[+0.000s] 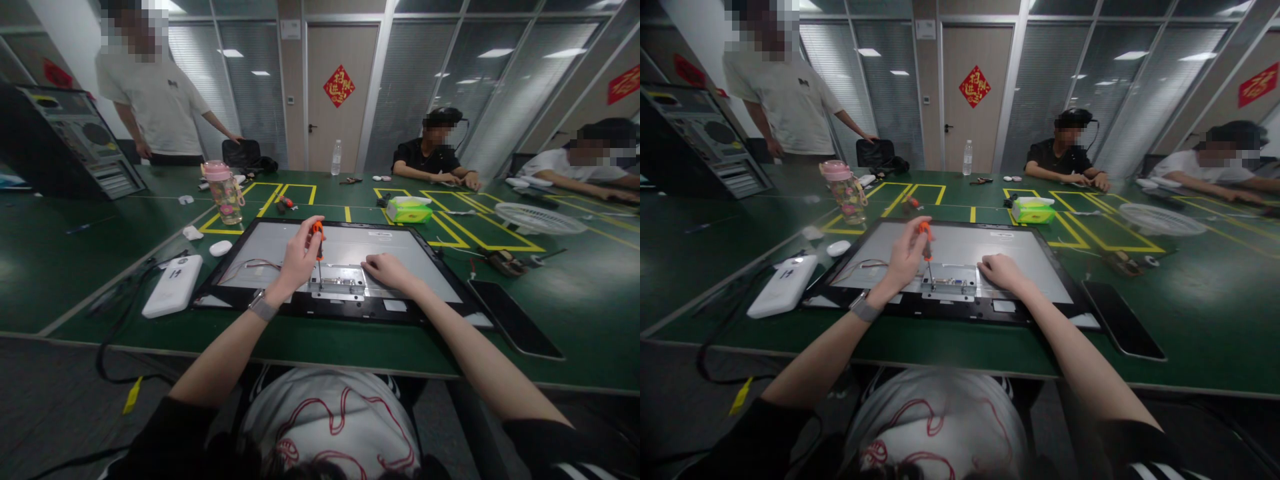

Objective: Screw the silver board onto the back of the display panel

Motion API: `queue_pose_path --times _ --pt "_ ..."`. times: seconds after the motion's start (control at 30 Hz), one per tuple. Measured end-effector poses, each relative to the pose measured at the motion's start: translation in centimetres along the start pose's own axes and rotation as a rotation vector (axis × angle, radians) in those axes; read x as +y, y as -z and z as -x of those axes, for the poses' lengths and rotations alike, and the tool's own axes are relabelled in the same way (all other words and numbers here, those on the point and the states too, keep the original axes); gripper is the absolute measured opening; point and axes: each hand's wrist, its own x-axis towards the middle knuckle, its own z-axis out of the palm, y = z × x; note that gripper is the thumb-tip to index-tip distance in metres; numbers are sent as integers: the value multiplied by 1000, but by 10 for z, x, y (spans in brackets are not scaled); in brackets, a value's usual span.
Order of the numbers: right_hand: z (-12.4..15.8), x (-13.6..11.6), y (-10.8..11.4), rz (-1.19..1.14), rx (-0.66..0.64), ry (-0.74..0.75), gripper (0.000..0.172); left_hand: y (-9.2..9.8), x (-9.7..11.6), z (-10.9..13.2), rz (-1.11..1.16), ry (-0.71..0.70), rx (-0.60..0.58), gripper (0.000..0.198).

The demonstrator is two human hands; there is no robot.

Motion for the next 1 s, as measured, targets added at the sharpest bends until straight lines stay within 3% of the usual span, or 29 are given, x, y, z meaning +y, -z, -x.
queue_pose_path --times 1.0 --pt "-1 -1 -1 2 -2 -6 39 0 3 1 -28 -19 -1 33"
